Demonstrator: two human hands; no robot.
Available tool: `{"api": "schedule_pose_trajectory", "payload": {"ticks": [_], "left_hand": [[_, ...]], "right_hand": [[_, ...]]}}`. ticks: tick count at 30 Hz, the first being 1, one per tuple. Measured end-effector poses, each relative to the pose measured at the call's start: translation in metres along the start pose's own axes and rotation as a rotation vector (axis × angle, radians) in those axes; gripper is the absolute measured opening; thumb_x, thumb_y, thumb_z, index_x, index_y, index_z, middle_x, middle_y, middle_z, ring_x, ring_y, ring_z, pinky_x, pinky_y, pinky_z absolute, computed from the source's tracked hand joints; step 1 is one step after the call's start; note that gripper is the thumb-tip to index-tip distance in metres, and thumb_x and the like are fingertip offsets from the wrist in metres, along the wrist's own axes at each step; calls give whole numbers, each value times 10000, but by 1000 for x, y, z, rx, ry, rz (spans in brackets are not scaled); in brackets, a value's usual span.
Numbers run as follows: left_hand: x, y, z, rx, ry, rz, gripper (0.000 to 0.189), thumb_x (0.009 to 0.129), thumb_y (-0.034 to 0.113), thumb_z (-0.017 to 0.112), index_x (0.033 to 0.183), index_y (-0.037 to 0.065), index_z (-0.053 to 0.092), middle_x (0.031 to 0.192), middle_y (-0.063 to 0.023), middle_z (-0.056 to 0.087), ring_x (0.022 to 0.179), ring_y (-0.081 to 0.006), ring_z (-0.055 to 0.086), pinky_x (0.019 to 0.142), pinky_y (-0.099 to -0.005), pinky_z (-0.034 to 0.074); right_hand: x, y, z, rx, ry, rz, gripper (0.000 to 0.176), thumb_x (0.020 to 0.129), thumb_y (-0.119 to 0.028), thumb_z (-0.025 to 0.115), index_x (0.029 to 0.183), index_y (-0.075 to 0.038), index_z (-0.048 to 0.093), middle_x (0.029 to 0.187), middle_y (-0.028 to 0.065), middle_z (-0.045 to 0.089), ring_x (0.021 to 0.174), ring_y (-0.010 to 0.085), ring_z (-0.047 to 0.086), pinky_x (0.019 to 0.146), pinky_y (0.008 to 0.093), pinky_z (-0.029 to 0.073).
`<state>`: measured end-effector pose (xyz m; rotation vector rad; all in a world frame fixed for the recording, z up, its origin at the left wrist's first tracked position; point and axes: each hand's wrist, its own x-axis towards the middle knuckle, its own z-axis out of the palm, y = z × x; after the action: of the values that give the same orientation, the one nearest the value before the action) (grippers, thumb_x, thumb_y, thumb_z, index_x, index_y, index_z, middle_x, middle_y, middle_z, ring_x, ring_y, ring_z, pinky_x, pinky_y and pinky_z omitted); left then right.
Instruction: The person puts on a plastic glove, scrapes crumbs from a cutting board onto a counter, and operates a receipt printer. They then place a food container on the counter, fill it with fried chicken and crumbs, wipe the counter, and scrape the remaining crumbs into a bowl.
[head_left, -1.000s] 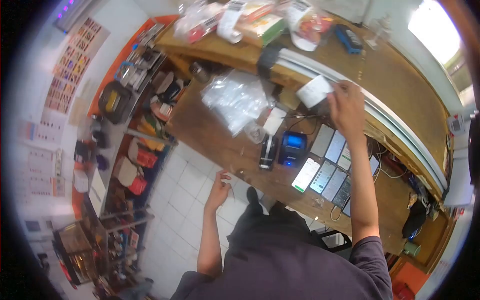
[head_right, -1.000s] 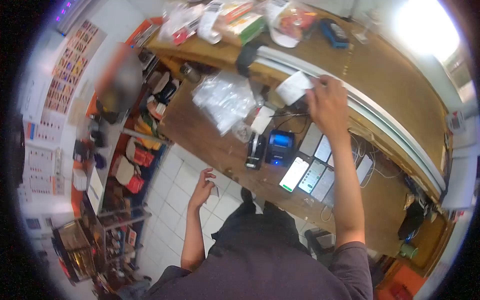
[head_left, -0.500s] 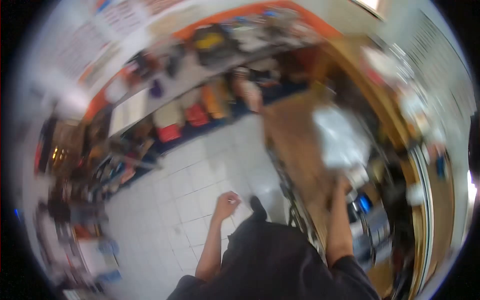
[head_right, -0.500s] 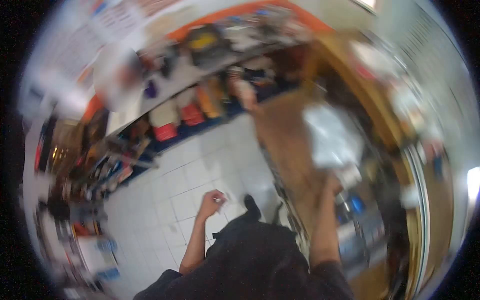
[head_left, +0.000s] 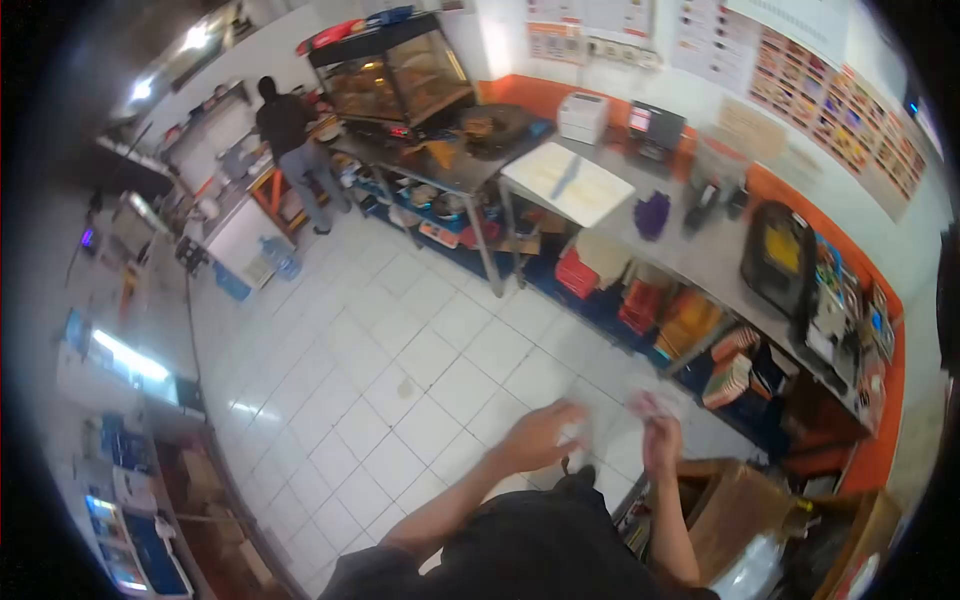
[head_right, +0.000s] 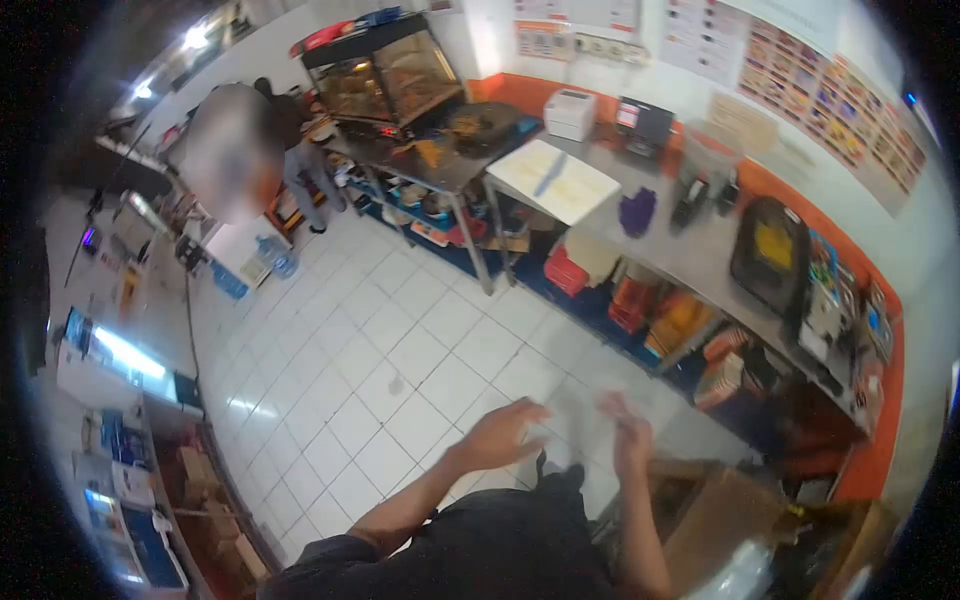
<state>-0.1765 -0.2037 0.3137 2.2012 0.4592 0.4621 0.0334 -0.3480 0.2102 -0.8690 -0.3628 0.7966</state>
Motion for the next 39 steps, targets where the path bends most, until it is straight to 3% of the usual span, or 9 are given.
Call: {"api": "schedule_pose_trajectory", "payload": {"ticks": [1,4,7,13,25,26,28,37,39], "left_hand": [[19,11,-5,128,16,29,234,852,132,618,1068,54,577,1058,-107,600,936,-317,608,819,-373,477],[67,-17,-13,334,265,38,256,822,157,666,1050,68,591,961,-96,607,840,-310,608,751,-384,479],[99,-41,-50,378,438,25,214,812,138,669,1004,77,597,884,-85,614,750,-287,608,680,-385,471],[144,-86,-125,507,726,-258,121,795,85,682,893,71,613,858,-75,611,671,-284,600,585,-384,468],[157,-172,-216,712,809,-406,162,770,24,675,928,55,692,832,-43,595,606,-219,591,556,-341,464],[160,-179,-227,621,813,-391,144,775,15,673,915,42,692,825,-50,605,627,-230,604,569,-343,481],[165,-208,-248,516,848,-399,133,776,12,676,905,37,692,827,-57,608,638,-239,609,577,-343,489],[189,-309,-407,245,754,-224,121,788,18,679,906,40,698,813,-91,606,675,-265,617,599,-346,498],[198,-337,-434,151,716,-233,115,795,19,674,904,41,698,806,-99,602,668,-257,607,588,-332,489]], "right_hand": [[25,6,30,-7,-217,7,391,853,-74,471,1198,106,505,1281,191,549,1181,350,519,1036,441,390],[80,27,100,300,-293,165,385,833,22,391,1191,115,499,1205,202,564,1160,314,536,1020,405,413],[130,28,164,268,-293,200,333,858,3,407,1148,97,540,1139,172,598,1108,263,560,966,373,437],[235,108,239,343,-559,290,242,898,15,504,1130,55,559,1095,145,620,1048,220,592,908,323,473],[335,160,406,609,-737,1296,472,995,-362,388,1328,-34,454,1301,126,547,1213,290,513,1071,432,381],[343,176,414,597,-735,1308,472,995,-362,388,1328,-34,454,1301,126,547,1213,290,513,1071,432,381],[364,215,437,319,-872,988,501,997,-384,381,1364,-47,434,1373,114,496,1254,270,483,1075,436,369],[462,321,568,436,-832,1109,525,997,-357,361,1441,-79,330,1484,97,365,1359,256,351,1105,369,283],[482,332,595,-84,-985,696,517,1000,-319,432,1418,-30,337,1454,83,376,1309,226,401,1098,364,314]]}}
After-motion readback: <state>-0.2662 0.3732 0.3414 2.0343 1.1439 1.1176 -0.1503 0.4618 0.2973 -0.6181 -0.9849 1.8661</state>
